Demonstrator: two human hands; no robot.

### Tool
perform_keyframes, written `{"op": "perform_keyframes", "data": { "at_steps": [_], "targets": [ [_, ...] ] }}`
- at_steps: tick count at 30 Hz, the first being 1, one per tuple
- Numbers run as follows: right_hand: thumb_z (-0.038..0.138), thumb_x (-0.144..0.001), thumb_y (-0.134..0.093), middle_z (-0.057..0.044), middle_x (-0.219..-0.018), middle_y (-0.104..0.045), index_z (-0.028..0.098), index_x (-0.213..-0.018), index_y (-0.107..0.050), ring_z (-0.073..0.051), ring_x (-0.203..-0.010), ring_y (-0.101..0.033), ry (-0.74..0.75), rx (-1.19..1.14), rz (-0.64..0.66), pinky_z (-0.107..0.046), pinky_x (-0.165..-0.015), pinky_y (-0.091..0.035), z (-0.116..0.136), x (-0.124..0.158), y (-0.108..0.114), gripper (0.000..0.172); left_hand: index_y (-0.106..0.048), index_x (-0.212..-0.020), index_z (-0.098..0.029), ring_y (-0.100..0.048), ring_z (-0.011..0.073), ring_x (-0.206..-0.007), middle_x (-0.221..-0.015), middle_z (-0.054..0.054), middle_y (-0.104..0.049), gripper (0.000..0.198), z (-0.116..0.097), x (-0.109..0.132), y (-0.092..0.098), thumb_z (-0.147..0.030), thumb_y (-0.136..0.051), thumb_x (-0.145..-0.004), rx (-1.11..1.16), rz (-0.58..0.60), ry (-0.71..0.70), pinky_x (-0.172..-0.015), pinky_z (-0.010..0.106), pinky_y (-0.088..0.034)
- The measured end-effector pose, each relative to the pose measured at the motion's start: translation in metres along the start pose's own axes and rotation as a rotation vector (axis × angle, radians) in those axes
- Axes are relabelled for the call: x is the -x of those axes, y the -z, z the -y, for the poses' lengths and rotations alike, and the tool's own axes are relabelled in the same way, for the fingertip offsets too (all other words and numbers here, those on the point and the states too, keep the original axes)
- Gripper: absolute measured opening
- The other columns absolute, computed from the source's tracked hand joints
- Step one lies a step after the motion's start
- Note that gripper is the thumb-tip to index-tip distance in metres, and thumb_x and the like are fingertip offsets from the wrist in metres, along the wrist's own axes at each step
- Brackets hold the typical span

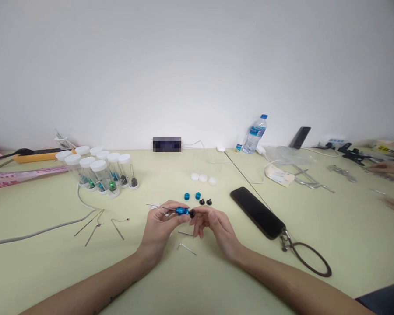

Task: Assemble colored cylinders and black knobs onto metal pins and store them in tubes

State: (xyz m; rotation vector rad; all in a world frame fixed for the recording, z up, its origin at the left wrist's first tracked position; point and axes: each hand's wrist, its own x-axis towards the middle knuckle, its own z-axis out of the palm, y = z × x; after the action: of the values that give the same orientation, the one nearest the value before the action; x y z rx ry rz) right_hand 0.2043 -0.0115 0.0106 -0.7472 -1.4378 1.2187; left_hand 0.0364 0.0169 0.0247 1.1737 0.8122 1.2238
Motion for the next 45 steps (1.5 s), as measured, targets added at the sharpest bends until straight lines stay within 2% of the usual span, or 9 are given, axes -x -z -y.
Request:
{"op": "perform_keyframes", "data": {
  "at_steps": [4,8,12,16,20,24,31,35,45],
  "targets": [
    [0.047,-0.097,-0.035,-0.008,-0.088,-0.061,0.016,-0.117,-0.057,-0.015,-0.063,-0.061,0.002,-0.021,-0.008,-0.029,-0.055,-0.045,0.0007,0.0007,0.0002,0.043,-0.073,-0.076,-0.019,-0.062,0.0165,-0.077,-0.079,0.002,-0.068,0.013,0.0001,-0.0002,0.0003,-0.020,-0.079,-0.064,0.004,0.001,0.009,-0.072,0.025,-0.051],
    [0.049,-0.097,-0.033,-0.009,-0.086,-0.062,0.015,-0.111,-0.061,-0.015,-0.063,-0.061,0.004,-0.002,0.004,-0.029,-0.055,-0.045,-0.0002,0.0013,0.0007,0.046,-0.073,-0.076,-0.019,-0.062,0.0161,-0.075,-0.078,0.002,-0.068,0.015,-0.0008,0.0001,0.0006,-0.021,-0.080,-0.063,-0.007,-0.010,0.011,-0.072,0.025,-0.051],
    [0.049,-0.096,-0.035,-0.009,-0.089,-0.061,0.017,-0.118,-0.057,-0.015,-0.063,-0.061,0.003,-0.012,-0.005,-0.029,-0.055,-0.046,-0.0005,0.0013,0.0004,0.045,-0.073,-0.076,-0.018,-0.063,0.0177,-0.077,-0.079,0.003,-0.068,0.015,-0.0019,0.0005,0.0003,-0.021,-0.079,-0.063,0.003,-0.001,0.016,-0.073,0.027,-0.051],
    [0.050,-0.096,-0.034,-0.009,-0.086,-0.061,0.016,-0.113,-0.062,-0.015,-0.063,-0.061,0.009,-0.011,0.002,-0.029,-0.055,-0.045,-0.0001,0.0013,0.0003,0.047,-0.074,-0.076,-0.019,-0.062,0.0156,-0.076,-0.078,0.001,-0.068,0.014,-0.0018,-0.0001,-0.0001,-0.019,-0.080,-0.063,0.018,0.000,0.013,-0.072,0.024,-0.050],
    [0.048,-0.097,-0.035,-0.009,-0.088,-0.061,0.017,-0.119,-0.059,-0.015,-0.064,-0.061,0.014,-0.022,0.013,-0.029,-0.055,-0.045,-0.0003,0.0013,0.0006,0.045,-0.074,-0.076,-0.019,-0.062,0.0153,-0.077,-0.079,0.001,-0.069,0.014,-0.0008,-0.0013,0.0000,-0.019,-0.080,-0.064,0.022,0.004,0.016,-0.072,0.024,-0.050],
    [0.048,-0.097,-0.034,-0.009,-0.084,-0.062,0.015,-0.112,-0.063,-0.015,-0.062,-0.061,0.019,-0.009,0.001,-0.029,-0.055,-0.045,-0.0010,0.0008,0.0007,0.047,-0.074,-0.076,-0.020,-0.061,0.0142,-0.075,-0.078,0.000,-0.068,0.014,-0.0001,-0.0011,0.0007,-0.019,-0.080,-0.063,0.021,0.007,0.019,-0.071,0.023,-0.049],
    [0.047,-0.098,-0.033,-0.009,-0.084,-0.062,0.015,-0.112,-0.061,-0.015,-0.063,-0.061,0.009,-0.019,0.001,-0.029,-0.055,-0.045,-0.0009,0.0018,-0.0003,0.045,-0.074,-0.076,-0.020,-0.061,0.0133,-0.076,-0.079,0.000,-0.068,0.014,0.0012,-0.0006,0.0008,-0.019,-0.080,-0.064,0.041,0.015,0.036,-0.072,0.021,-0.049],
    [0.046,-0.098,-0.034,-0.009,-0.087,-0.061,0.016,-0.118,-0.056,-0.015,-0.064,-0.061,0.024,-0.028,-0.003,-0.029,-0.055,-0.045,0.0006,0.0018,-0.0005,0.043,-0.074,-0.076,-0.020,-0.061,0.0133,-0.077,-0.080,0.000,-0.068,0.013,0.0016,-0.0004,0.0014,-0.018,-0.079,-0.065,0.040,0.022,0.023,-0.072,0.021,-0.049],
    [0.046,-0.098,-0.033,-0.009,-0.086,-0.061,0.015,-0.114,-0.058,-0.016,-0.065,-0.061,0.026,-0.022,0.010,-0.029,-0.056,-0.045,0.0019,0.0011,-0.0004,0.043,-0.074,-0.076,-0.019,-0.062,0.0137,-0.078,-0.079,0.000,-0.069,0.013,0.0031,-0.0015,0.0012,-0.017,-0.080,-0.064,0.058,0.028,0.016,-0.072,0.021,-0.049]
  ]
}}
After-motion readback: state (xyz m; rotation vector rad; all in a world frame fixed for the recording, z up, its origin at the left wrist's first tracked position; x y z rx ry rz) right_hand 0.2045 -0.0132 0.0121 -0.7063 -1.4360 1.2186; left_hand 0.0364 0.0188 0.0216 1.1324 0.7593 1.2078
